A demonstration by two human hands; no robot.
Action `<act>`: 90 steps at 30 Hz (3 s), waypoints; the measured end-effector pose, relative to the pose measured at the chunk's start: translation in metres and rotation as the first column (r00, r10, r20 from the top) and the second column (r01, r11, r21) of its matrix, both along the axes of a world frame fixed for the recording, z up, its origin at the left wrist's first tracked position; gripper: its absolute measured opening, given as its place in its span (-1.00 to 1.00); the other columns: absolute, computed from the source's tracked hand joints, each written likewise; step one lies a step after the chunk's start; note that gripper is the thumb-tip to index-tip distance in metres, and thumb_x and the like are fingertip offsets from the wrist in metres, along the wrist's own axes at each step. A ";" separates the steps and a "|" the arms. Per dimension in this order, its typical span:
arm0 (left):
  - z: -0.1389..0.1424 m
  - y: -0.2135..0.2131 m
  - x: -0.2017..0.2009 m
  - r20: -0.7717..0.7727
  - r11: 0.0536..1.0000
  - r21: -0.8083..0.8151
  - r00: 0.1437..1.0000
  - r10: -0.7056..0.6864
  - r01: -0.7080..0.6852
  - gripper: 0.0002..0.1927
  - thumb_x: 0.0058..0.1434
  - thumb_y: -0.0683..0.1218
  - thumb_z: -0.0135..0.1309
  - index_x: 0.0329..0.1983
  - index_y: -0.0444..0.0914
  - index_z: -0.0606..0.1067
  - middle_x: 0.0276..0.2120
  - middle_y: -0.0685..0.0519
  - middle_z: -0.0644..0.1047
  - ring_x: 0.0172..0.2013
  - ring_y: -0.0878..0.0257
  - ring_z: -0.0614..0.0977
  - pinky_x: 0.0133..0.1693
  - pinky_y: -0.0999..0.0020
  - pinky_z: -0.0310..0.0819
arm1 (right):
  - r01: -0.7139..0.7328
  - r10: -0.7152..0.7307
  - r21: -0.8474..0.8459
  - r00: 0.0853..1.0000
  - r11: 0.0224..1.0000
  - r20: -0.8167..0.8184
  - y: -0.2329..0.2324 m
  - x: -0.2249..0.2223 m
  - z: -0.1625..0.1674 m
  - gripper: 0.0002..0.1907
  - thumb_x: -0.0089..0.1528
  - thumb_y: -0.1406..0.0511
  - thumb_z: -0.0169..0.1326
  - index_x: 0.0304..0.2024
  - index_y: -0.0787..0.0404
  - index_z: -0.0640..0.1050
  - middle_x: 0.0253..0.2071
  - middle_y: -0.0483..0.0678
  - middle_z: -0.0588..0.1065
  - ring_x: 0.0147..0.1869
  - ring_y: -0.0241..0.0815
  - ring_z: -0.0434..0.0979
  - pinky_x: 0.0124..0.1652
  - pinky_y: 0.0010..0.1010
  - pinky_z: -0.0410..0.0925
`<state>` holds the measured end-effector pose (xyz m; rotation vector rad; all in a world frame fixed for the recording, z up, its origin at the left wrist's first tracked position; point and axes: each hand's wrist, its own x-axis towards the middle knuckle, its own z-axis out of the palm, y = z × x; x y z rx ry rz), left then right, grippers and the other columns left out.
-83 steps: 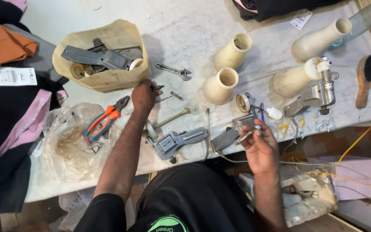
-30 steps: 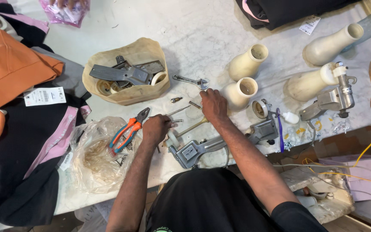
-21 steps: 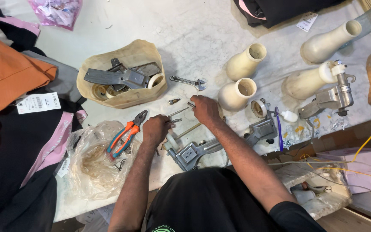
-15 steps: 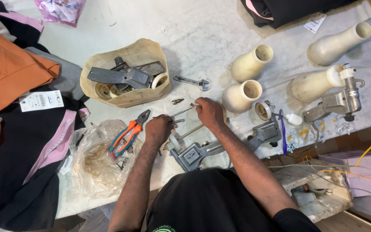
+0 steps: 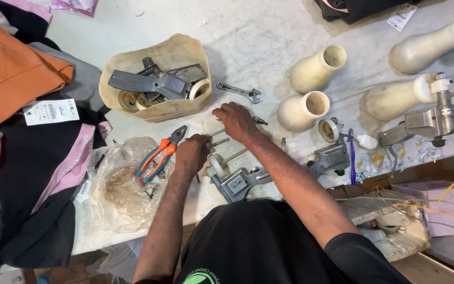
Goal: The person assembles a spray gun by inserting a spring and screw into the nozzle, attaching the nozzle to the gun body, and tightening it with a wrench. They then attach a plastic container to the gun and secure it with a screw.
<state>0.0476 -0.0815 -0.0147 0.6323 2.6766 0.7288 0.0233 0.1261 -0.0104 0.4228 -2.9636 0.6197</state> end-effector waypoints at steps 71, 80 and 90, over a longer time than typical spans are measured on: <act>0.118 0.074 0.065 0.233 0.782 0.508 0.932 0.279 -0.361 -0.78 0.30 -0.09 0.15 -0.09 -0.32 0.62 -0.38 -0.16 0.64 -0.39 -0.03 0.68 -0.30 0.14 0.55 | 0.360 -0.099 -0.920 0.921 -0.156 0.378 0.028 0.081 0.063 -0.71 0.29 0.39 0.17 0.05 0.32 0.47 -0.12 0.12 0.60 -0.07 -0.06 0.67 -0.09 -0.25 0.58; 0.123 0.082 0.064 0.015 0.760 0.590 0.945 0.327 -0.272 -0.75 0.22 -0.07 0.26 -0.14 -0.33 0.64 -0.41 -0.13 0.64 -0.44 0.05 0.69 -0.36 0.19 0.56 | 0.332 -0.112 -0.922 0.927 -0.199 0.358 0.034 0.085 0.072 -0.67 0.27 0.42 0.20 0.08 0.34 0.50 -0.15 0.12 0.61 -0.12 -0.07 0.67 -0.13 -0.25 0.60; 0.126 0.081 0.064 -0.152 0.817 0.561 0.953 0.261 -0.134 -0.78 0.28 -0.10 0.23 -0.12 -0.34 0.61 -0.36 -0.13 0.64 -0.42 0.04 0.70 -0.37 0.21 0.58 | 0.315 -0.104 -0.927 0.935 -0.201 0.340 0.036 0.089 0.078 -0.71 0.29 0.42 0.22 0.05 0.33 0.51 -0.17 0.12 0.61 -0.10 -0.10 0.67 -0.11 -0.27 0.59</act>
